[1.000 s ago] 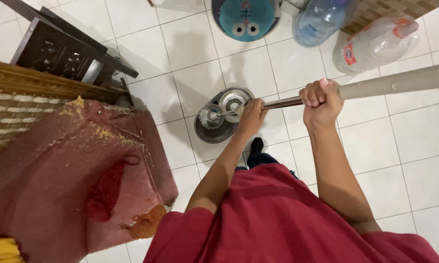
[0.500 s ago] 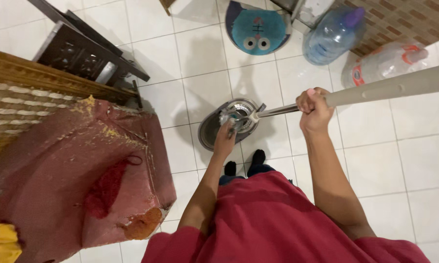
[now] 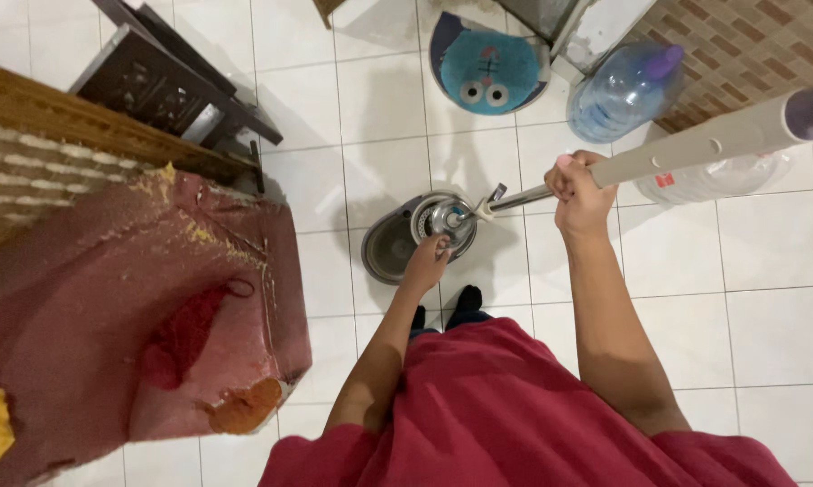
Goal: The person wrings out a mop head in a spin bucket and then uses the mop to clean the floor in a hallway.
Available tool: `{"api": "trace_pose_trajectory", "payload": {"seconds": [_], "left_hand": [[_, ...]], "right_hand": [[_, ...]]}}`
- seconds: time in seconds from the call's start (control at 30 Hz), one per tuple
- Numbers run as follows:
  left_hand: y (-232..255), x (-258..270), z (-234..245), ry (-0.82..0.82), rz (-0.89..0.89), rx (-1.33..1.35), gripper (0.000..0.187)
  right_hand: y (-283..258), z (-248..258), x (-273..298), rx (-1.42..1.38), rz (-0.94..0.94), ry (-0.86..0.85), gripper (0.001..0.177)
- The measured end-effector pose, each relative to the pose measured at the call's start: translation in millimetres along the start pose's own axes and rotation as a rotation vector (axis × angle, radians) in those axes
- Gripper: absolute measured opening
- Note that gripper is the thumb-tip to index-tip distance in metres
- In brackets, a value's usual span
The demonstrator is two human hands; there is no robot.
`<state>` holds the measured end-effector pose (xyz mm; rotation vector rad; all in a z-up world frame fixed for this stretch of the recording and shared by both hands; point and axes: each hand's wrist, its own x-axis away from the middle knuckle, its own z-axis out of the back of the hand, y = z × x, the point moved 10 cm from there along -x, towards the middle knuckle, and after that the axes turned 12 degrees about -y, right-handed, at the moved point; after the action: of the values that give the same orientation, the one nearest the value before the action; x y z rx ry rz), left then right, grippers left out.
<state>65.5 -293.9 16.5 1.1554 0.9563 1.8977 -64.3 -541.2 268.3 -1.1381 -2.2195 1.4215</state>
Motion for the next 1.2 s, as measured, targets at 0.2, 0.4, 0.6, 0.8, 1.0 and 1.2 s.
{"api": "trace_pose_trajectory", "payload": {"seconds": [0.2,0.4,0.6,0.8,1.0,1.2], "left_hand": [[-17,-2,-4,0.03,0.078,0.035,0.031],[-51,3,0,0.1,0.13,0.07,0.028],[-59,14,10,0.159,0.163,0.085,0.029],[-72,23,15,0.181,0.124,0.079,0.026],[-83,47,28,0.191,0.181,0.087,0.027],[-101,70,49,0.28,0.062,0.157,0.024]], "right_hand": [[3,-13,-7,0.013,-0.005,-0.08,0.045],[42,6,-8,0.019,-0.032,-0.058,0.038],[92,15,3,0.168,-0.11,-0.019,0.044],[115,-2,-7,0.381,-0.209,-0.223,0.037],[127,-27,5,0.563,-0.167,-0.33,0.039],[118,-28,39,0.659,0.038,-0.244,0.023]]}}
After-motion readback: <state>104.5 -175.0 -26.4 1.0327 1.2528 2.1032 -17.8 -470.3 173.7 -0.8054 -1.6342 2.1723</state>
